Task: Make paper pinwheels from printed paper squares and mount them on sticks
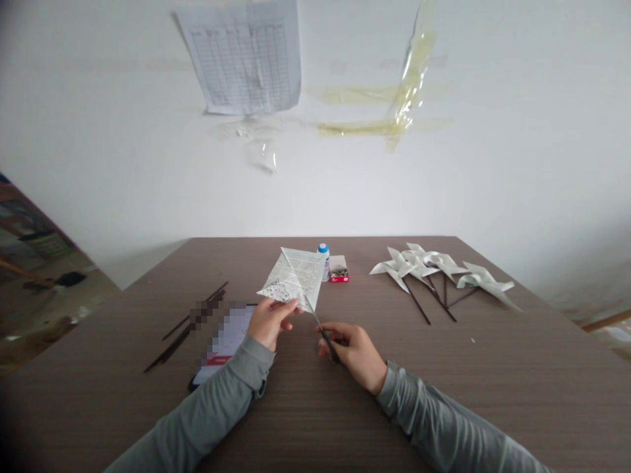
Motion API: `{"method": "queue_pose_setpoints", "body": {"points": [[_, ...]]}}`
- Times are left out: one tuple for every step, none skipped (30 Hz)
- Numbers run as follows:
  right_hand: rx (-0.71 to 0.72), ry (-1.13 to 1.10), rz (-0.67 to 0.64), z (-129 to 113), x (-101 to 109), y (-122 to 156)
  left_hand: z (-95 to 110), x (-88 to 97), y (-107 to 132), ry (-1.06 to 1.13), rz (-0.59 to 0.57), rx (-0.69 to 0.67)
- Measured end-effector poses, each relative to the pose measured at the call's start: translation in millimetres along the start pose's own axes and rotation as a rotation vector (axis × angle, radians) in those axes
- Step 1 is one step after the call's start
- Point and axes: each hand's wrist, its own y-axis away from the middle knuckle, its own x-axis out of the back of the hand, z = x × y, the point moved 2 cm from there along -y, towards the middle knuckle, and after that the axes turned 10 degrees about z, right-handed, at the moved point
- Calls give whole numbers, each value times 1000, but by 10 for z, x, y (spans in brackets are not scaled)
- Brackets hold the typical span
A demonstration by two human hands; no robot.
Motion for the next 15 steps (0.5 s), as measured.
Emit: {"method": "queue_pose_setpoints", "body": {"points": [[0,-3,2,-3,-3,-1,1,-3,6,-3,-5,1],[3,-5,5,-7,-4,-2,1,-7,11,-6,-9,3],[6,-6,9,-11,-5,-3,1,-12,16,-11,-12,5],[10,-5,14,-16,-5,-3,1,-16,19,-15,-12,7],[14,-1,20,-21,-3,-2,0,-19,22,-19,-12,10],[18,4,25,-26,-1,0,-1,-21,24,-21,-10,12],[20,11,29,-31,1,3,-2,-23,26,-22,-9,13],[22,17,32,-34,3,5,-2,-24,28,-20,-9,14],[22,21,35,-36,3,7,-3,-25,30,-17,-9,14],[22,23,38,-37,3,8,-2,-26,32,-14,-9,13],[22,25,39,-37,1,8,0,-27,34,-11,-12,11],[24,27,42,-37,-2,8,3,-29,36,-8,-14,10],[26,28,45,-37,-5,7,7,-31,37,-7,-16,9],[29,29,46,-39,-8,7,11,-32,39,-8,-14,9],[30,29,47,-42,-12,8,14,-33,41,-11,-11,9]]}}
